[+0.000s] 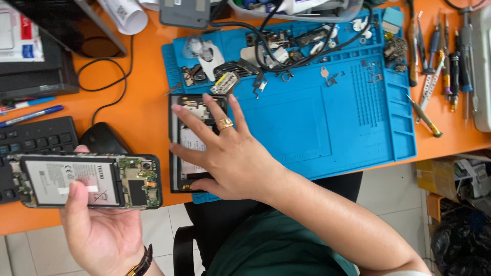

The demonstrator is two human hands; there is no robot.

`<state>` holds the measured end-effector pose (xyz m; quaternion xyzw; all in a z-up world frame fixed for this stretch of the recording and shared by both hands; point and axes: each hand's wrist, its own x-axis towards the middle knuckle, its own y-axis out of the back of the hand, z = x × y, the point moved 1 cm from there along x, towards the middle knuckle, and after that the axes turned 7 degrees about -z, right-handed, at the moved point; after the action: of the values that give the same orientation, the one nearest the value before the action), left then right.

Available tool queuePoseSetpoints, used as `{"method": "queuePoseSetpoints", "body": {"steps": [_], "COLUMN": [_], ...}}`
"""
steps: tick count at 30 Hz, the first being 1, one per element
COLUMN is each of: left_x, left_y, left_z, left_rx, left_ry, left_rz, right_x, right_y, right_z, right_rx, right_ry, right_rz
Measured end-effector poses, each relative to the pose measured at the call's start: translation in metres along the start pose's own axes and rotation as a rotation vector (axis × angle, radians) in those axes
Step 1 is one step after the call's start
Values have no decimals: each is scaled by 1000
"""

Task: The person disassembles a smartphone, removes the back cover, and then reassembles it. They test the phone's screen and buttons, then use a plastic prying tool to open the device again.

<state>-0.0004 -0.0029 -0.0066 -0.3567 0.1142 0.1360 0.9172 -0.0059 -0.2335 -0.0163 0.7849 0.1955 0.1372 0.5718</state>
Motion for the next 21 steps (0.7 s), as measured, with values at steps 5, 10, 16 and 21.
{"method": "queuePoseSetpoints", "body": {"steps": [5,10,16,21], "left_x": [2,0,-3,-9], "left_y": [2,6,-3,-19], "left_z": [-3,3,10,2], "left_rx": [93,35,265,416], "left_ry": [58,89,64,6], "left_rz": [49,19,52,20], "right_x": [-16,-75,-193,-212], "right_y": [15,34,7,13], "right_z": [0,22,47,9], "right_rx": [37,223,-60,967], "right_ry": [31,-6,-762,-9], "right_rz": [49,259,111,250]}}
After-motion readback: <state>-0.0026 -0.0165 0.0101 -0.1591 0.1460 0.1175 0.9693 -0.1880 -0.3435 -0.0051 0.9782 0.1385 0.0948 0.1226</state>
